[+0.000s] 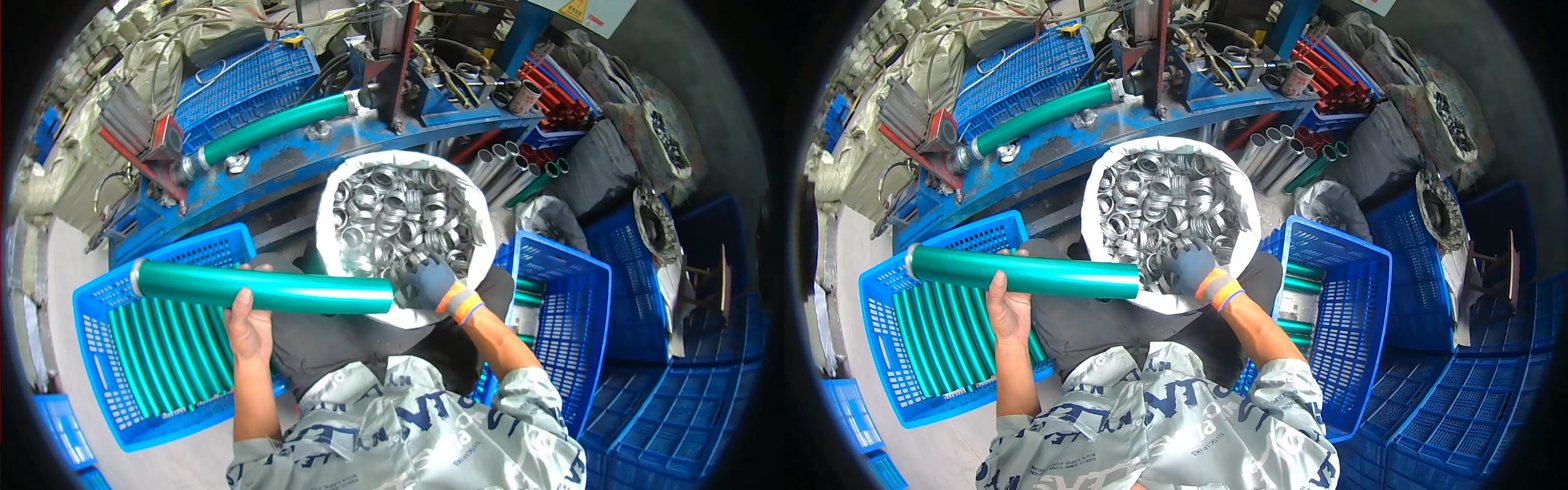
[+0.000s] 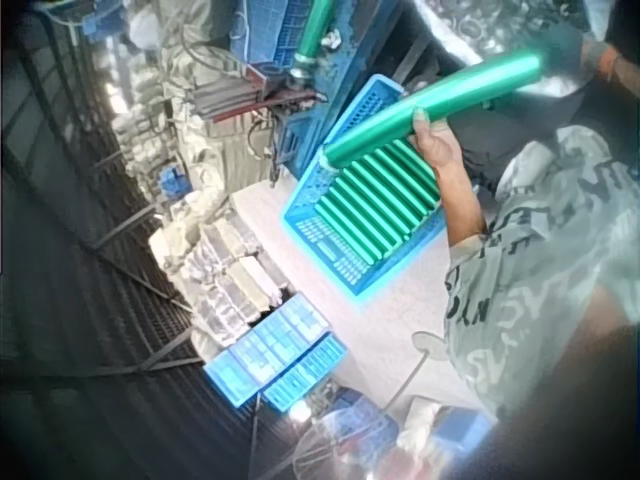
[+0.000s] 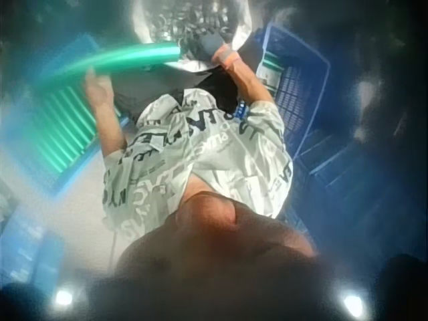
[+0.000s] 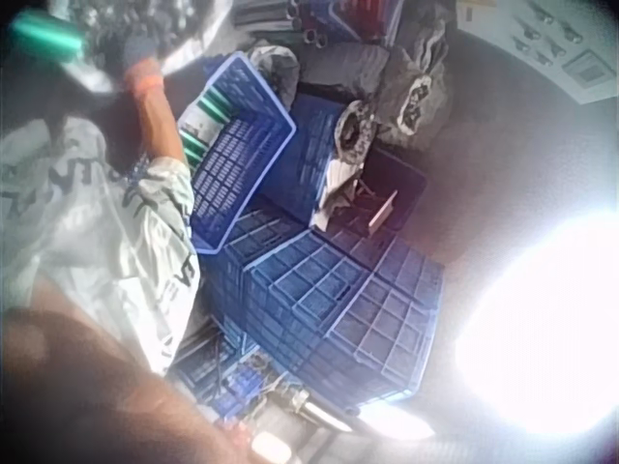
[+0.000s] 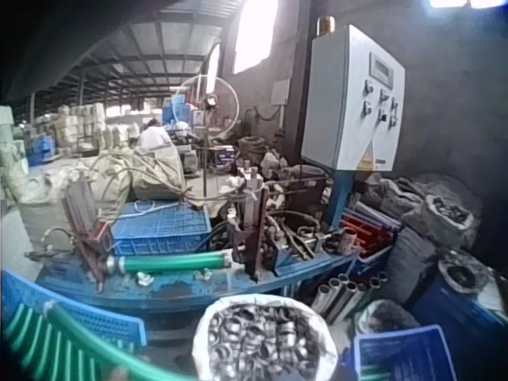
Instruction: Assembling metal end caps onto green tubes using a pressing machine and sorting them into crates.
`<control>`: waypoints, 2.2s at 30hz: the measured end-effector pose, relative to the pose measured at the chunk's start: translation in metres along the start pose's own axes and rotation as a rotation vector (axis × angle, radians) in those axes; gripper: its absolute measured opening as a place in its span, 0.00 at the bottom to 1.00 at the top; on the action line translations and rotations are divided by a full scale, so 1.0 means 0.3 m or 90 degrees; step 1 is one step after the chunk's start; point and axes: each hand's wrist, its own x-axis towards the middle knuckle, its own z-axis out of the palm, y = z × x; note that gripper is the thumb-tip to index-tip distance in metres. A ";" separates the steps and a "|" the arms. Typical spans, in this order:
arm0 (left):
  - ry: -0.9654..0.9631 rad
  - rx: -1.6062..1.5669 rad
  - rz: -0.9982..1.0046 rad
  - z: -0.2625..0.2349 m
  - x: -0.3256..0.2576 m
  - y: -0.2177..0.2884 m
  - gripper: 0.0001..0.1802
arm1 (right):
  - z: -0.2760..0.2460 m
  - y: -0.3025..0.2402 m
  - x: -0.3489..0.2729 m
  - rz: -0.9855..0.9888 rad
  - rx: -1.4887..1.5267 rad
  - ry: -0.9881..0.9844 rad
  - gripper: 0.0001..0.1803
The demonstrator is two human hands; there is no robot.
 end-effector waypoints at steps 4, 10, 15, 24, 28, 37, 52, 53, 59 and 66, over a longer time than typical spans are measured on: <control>0.071 -0.118 -0.076 -0.011 -0.031 -0.087 0.28 | -0.003 0.023 -0.013 -0.023 -0.101 0.054 0.28; 0.103 -0.162 -0.131 -0.007 -0.078 -0.139 0.26 | -0.180 0.005 -0.055 -0.060 0.191 0.106 0.17; 0.116 -0.194 -0.151 0.050 -0.072 -0.213 0.26 | -0.142 -0.119 -0.063 0.143 1.190 0.271 0.08; 0.129 -0.136 -0.087 0.033 -0.084 -0.203 0.23 | -0.247 -0.219 -0.094 0.070 1.221 0.238 0.40; 0.137 -0.136 -0.069 0.035 -0.091 -0.192 0.20 | -0.276 -0.237 -0.088 0.019 1.237 0.314 0.49; 0.111 -0.124 -0.066 -0.002 -0.050 -0.206 0.23 | -0.237 -0.223 -0.024 0.097 1.186 0.195 0.45; 0.129 -0.354 -0.032 -0.258 0.032 -0.092 0.30 | -0.710 -0.190 0.829 -0.134 0.741 0.350 0.45; 0.136 -0.345 -0.021 -0.282 0.030 -0.024 0.30 | -0.794 -0.253 0.924 -0.110 0.638 0.343 0.46; 0.135 -0.321 0.015 -0.358 -0.037 0.060 0.25 | -0.779 -0.288 1.418 0.049 -0.053 0.397 0.46; 0.154 -0.255 -0.021 -0.383 0.065 0.001 0.24 | -0.777 -0.176 1.412 0.030 -0.098 0.565 0.34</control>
